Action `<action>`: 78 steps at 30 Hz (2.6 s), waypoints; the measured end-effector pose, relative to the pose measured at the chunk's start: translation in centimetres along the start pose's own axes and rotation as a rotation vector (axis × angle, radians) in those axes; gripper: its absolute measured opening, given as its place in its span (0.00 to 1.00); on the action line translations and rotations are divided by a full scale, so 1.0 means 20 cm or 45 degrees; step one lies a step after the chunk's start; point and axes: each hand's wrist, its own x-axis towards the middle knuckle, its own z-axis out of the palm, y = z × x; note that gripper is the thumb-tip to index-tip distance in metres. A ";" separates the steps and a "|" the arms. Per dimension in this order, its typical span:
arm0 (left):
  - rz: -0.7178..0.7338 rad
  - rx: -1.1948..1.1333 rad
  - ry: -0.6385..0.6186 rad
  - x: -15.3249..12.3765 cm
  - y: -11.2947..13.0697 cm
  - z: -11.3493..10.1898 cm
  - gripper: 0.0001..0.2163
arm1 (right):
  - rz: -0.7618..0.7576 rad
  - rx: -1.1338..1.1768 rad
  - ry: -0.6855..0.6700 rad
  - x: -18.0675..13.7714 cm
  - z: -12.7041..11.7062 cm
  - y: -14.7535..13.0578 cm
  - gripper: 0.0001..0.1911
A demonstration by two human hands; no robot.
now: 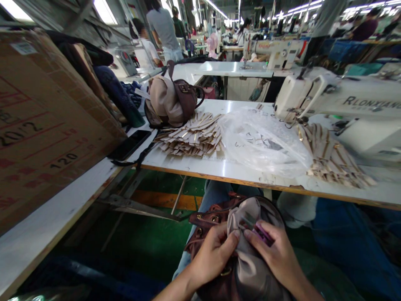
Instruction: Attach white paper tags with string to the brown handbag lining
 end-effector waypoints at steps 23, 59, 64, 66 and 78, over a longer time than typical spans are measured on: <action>0.108 0.336 0.143 -0.01 0.05 0.05 0.10 | -0.408 -0.324 0.284 0.01 0.06 -0.01 0.05; -0.127 -0.040 0.020 -0.01 -0.02 0.01 0.16 | -0.562 -0.391 0.106 -0.09 0.00 0.07 0.07; -0.116 -0.042 0.023 -0.02 -0.01 0.02 0.16 | -0.573 -0.397 0.086 -0.10 -0.01 0.07 0.07; -0.103 -0.033 0.027 -0.01 0.00 0.02 0.16 | -0.564 -0.387 0.083 -0.10 -0.01 0.07 0.07; -0.103 -0.073 -0.014 0.00 -0.02 0.03 0.16 | -0.599 -0.058 0.137 -0.04 0.05 0.06 0.08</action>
